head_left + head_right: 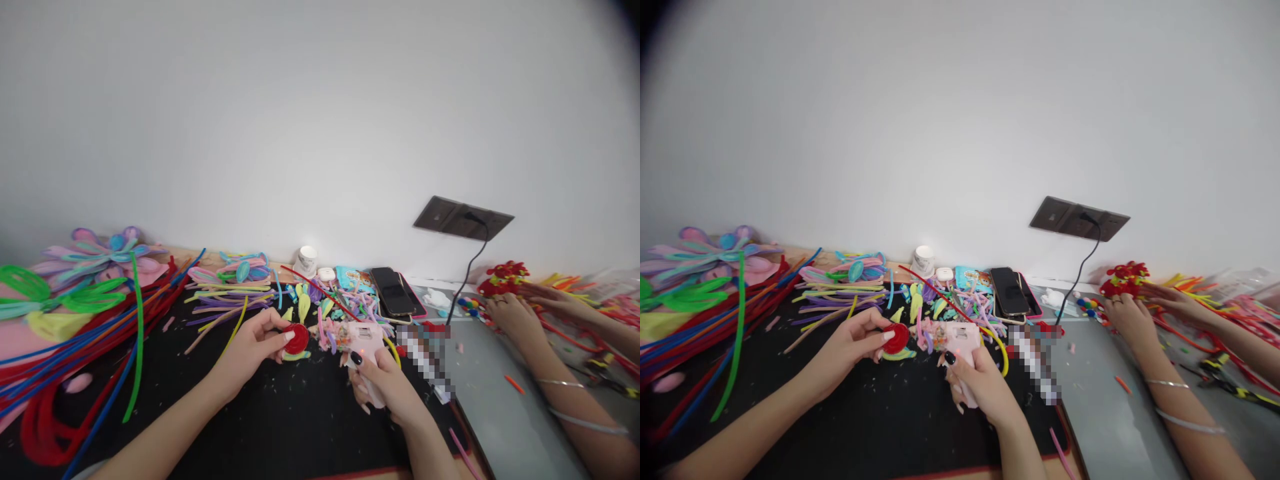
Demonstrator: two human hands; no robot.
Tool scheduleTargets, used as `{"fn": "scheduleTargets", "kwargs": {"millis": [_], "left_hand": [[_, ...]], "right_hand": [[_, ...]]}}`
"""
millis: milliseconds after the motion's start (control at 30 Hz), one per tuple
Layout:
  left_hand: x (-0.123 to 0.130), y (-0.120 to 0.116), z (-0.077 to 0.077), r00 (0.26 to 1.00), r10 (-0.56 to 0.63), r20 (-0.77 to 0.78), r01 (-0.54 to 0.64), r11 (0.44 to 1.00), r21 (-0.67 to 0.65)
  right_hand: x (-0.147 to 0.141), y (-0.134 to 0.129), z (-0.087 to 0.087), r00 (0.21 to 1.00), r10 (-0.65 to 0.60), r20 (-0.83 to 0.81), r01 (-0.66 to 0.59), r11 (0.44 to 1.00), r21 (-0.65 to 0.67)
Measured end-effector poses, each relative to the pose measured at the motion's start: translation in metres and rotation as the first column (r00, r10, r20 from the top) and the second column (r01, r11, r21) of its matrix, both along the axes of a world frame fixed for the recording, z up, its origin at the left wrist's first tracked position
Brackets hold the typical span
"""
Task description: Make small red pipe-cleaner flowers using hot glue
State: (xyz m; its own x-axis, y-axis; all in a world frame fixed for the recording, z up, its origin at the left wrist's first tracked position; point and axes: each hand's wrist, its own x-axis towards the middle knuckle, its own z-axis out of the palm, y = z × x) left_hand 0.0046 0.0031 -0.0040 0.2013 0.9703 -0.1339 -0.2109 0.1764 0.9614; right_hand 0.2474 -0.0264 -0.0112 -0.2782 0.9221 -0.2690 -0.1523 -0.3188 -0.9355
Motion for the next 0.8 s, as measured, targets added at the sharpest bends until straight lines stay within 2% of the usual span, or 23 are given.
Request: {"fn": "scheduleTargets", "kwargs": {"millis": [267, 533, 800], "left_hand": [[0.000, 0.003, -0.002, 0.997, 0.067, 0.042, -0.067, 0.998, 0.000], [0.000, 0.002, 0.001, 0.992, 0.116, 0.058, -0.115, 0.993, -0.016], [0.000, 0.002, 0.000, 0.996, 0.073, 0.060, -0.072, 0.997, -0.021]], "right_hand": [[0.000, -0.001, -0.001, 0.999, 0.022, 0.031, -0.022, 1.000, -0.017], [-0.003, -0.001, 0.012, 0.992, 0.097, 0.075, -0.093, 0.994, -0.063], [-0.001, -0.001, 0.003, 0.998, 0.022, 0.053, -0.021, 1.000, -0.008]]}}
